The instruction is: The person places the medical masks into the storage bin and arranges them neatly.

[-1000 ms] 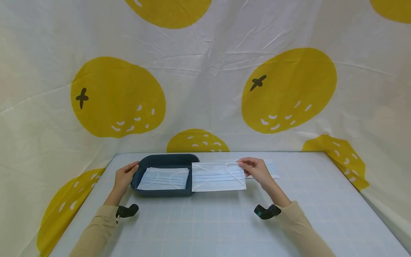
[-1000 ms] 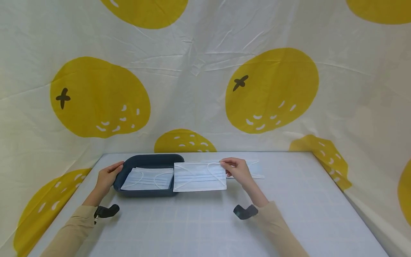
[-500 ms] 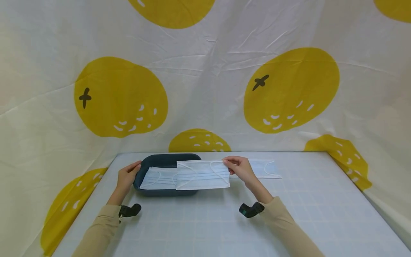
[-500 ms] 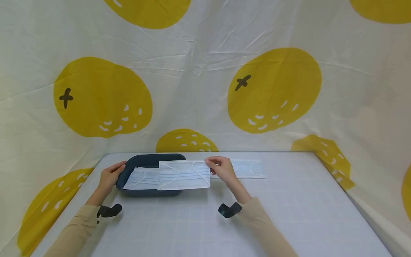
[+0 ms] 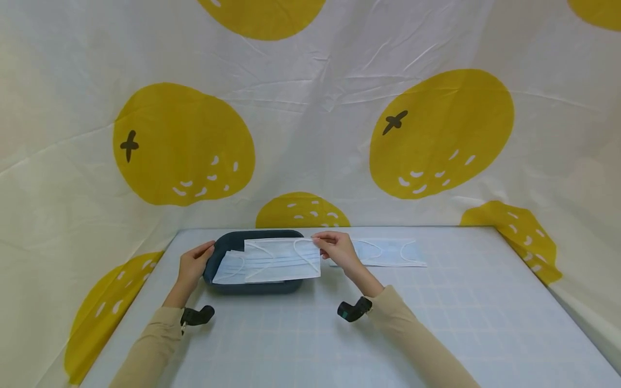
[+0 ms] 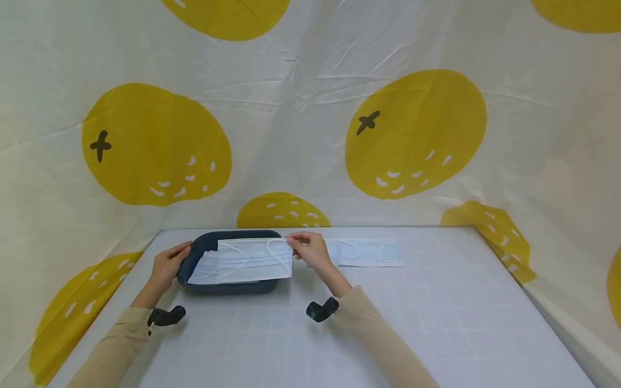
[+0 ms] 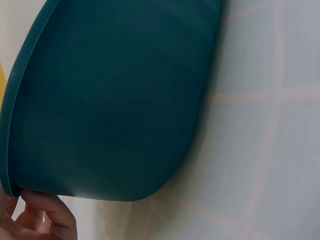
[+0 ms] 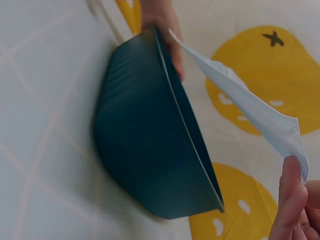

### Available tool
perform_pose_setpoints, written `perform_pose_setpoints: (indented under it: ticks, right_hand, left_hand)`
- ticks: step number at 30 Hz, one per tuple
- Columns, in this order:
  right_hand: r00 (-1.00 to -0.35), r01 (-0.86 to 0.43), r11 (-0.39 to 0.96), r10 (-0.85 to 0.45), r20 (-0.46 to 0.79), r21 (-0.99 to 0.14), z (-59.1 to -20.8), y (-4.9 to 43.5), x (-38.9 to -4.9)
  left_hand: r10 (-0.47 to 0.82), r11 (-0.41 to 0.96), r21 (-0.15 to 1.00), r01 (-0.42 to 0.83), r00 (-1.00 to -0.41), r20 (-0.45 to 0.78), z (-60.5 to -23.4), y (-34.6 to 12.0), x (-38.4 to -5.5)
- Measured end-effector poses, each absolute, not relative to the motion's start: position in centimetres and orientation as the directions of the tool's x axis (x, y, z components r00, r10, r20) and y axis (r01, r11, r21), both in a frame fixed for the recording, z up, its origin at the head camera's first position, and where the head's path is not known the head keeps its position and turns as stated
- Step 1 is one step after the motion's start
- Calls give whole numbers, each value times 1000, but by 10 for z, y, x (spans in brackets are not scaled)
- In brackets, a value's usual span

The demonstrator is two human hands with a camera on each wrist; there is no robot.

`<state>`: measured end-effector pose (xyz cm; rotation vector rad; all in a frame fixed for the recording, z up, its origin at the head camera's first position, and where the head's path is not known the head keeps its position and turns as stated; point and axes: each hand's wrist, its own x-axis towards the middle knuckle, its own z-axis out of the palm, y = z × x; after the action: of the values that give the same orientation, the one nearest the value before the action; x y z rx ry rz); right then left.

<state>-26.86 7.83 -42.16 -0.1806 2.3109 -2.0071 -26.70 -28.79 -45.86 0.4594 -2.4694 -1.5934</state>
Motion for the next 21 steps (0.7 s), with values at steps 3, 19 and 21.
perform_pose_setpoints:
  ticks: [3,19,21]
  right_hand:
    - [-990,-36,139,-142,16,-990,-417,68,-267]
    - [-989,-23,181,-150,-4,-983,-422,33,-280]
    - [-987,-24,183,-158,-5,-983,-423,29,-281]
  left_hand:
    - [-340,385,907,-168,-940,-30,-458,-289,-266]
    - [-347,388,905,-172,-938,-29,-458,-288,-268]
    - [-346,388,905,-172,-938,-30,-458,-288,-269]
